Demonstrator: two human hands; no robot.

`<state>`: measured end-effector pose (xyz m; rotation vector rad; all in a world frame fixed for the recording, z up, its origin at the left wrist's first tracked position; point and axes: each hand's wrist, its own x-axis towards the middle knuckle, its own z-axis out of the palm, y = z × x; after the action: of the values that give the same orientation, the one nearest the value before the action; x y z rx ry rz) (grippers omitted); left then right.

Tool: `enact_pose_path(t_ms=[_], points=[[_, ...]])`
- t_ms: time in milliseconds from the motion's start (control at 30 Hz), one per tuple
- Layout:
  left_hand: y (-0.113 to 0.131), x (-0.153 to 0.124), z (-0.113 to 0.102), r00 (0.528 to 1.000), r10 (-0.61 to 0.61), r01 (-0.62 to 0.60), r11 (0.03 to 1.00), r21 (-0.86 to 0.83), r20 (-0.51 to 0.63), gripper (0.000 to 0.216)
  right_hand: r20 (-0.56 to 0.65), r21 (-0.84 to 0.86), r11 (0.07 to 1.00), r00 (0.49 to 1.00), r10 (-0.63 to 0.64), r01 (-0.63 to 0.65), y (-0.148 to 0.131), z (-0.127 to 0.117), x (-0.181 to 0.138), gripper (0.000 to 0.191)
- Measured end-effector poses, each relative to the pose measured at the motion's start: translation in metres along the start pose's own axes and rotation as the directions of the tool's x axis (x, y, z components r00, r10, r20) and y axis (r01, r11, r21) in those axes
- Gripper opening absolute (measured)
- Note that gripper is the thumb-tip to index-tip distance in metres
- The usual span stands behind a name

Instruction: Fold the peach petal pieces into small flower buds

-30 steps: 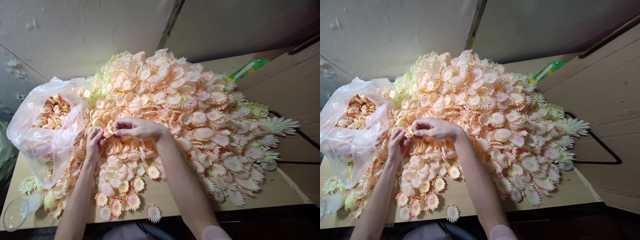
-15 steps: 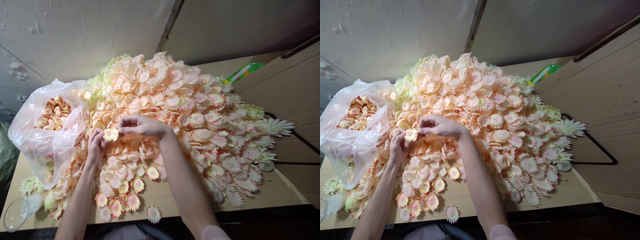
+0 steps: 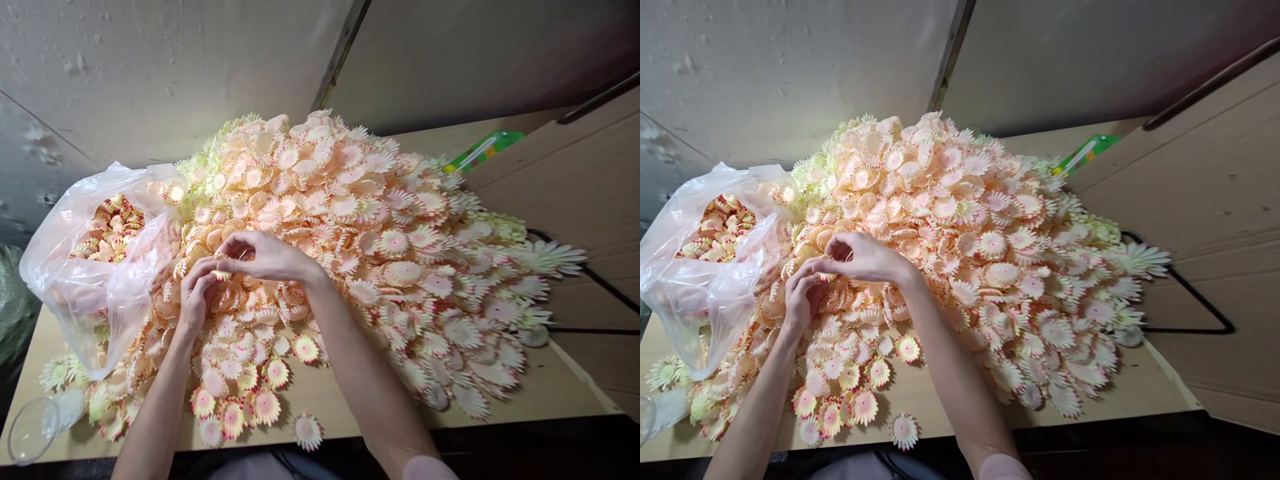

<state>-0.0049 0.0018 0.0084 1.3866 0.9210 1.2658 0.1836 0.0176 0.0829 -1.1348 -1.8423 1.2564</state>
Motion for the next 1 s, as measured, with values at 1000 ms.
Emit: enact_pose_path(t_ms=[1000], points=[[0.0,-0.002,0.004,0.98,-0.195,0.189,0.976,-0.11,-0.05,0.021,-0.25,0.013,1.0,0.968,0.015,-0.012,-0.001,-0.009,-0.005,0.026]])
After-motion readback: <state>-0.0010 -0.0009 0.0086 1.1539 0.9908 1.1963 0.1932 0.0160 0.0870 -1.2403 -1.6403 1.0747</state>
